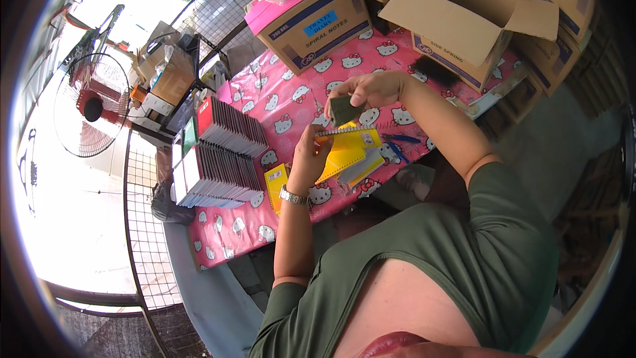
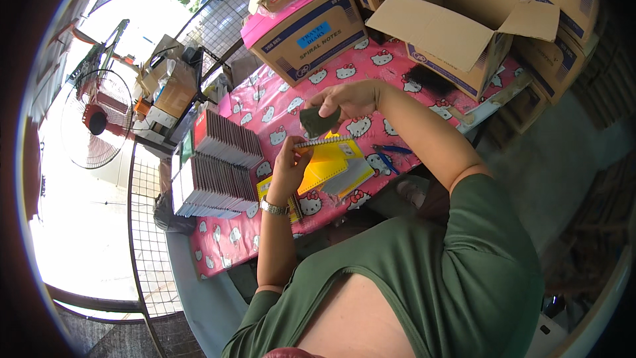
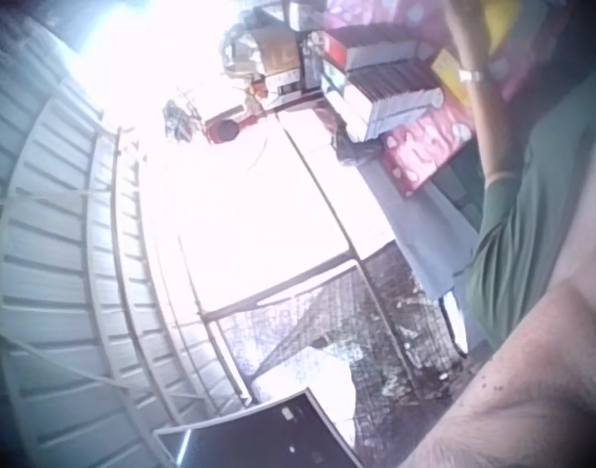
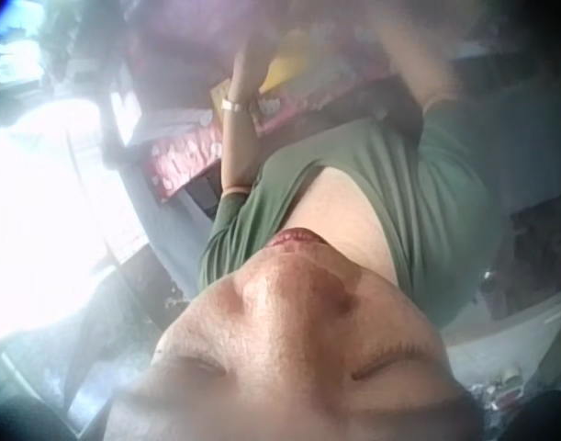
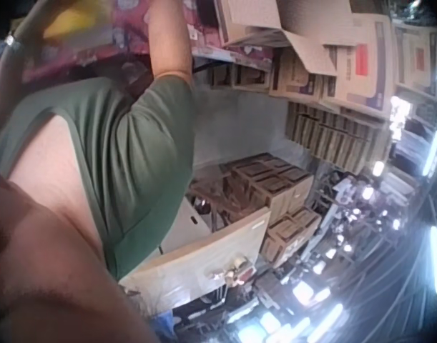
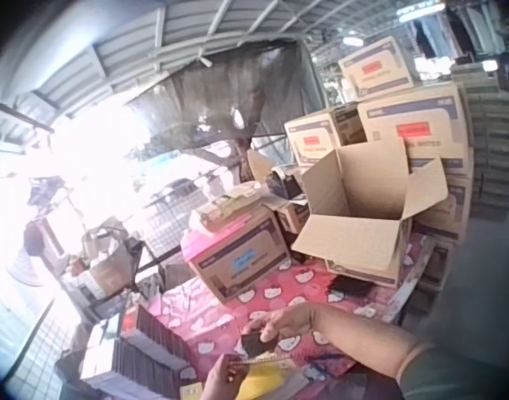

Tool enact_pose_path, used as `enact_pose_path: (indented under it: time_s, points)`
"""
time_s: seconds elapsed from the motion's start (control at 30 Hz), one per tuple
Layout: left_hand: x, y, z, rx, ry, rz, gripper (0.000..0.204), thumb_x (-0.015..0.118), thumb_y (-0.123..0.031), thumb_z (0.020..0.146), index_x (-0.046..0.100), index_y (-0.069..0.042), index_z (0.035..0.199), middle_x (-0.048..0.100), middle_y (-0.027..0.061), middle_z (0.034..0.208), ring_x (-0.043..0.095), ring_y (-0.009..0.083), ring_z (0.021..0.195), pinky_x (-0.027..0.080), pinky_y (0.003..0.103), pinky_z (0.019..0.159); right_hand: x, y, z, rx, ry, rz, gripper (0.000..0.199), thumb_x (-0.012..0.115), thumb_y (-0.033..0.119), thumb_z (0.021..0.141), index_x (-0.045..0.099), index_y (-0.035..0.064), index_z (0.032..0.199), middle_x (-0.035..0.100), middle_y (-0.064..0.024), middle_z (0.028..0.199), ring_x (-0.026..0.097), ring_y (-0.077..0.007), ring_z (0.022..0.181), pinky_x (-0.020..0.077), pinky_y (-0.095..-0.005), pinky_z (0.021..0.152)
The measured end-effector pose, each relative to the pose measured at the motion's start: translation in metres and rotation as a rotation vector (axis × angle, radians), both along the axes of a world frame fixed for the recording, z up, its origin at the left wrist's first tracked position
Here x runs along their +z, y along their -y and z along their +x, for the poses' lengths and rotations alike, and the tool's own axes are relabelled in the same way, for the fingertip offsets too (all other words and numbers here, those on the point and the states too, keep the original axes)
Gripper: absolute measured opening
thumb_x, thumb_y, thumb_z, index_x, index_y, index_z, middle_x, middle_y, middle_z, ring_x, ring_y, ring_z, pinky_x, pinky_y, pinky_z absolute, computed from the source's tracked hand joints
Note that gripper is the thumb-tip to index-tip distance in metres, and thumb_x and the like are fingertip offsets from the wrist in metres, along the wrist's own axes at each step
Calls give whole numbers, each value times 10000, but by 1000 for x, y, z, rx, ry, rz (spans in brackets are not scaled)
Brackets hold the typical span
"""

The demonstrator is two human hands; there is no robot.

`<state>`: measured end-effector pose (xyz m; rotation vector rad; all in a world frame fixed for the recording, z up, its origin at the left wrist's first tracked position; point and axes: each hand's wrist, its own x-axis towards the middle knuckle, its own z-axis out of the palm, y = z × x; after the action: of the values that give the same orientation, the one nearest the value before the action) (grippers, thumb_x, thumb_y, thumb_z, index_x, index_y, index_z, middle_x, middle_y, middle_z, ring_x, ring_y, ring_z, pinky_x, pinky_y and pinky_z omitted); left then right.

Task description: The person assembles notebooks by threading a spiral coil through pre-punched holes in the covers and pages, then trims the excess wire with pliers.

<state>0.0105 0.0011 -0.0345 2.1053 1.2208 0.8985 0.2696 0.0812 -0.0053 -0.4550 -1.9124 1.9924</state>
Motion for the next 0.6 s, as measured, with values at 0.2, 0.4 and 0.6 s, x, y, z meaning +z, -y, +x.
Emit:
enact_pose_path:
  time_s: [0.2, 0.4, 0.6]
  points:
    - [2, 0, 5, 48, -12, -21, 253, 686, -77, 891, 546, -17, 1093, 658, 121, 881, 639, 168, 739, 516, 293, 654, -72, -31, 24, -462, 881, 438, 471, 776, 301, 795, 643, 83, 1191, 656, -86, 1114, 630, -214, 1053, 505, -354, 894]
    - [-18, 3, 0, 164, 438, -249, 195, 670, -94, 927, 591, 34, 1052, 672, 78, 878, 649, 137, 736, 538, 280, 656, -202, 32, 33, -1224, 1102, 1069, 735, 764, 396, 787, 469, 126, 1404, 365, -116, 1506, 378, -353, 1358, 346, -526, 1087]
    - [-17, 15, 11, 207, 665, -301, 171, 672, -85, 938, 664, 71, 1006, 693, 75, 883, 652, 125, 702, 565, 258, 644, -231, 133, 0, -951, 1009, 1049, 636, 724, 391, 813, 538, 84, 1339, 425, -141, 1452, 452, -332, 1284, 384, -506, 1056]
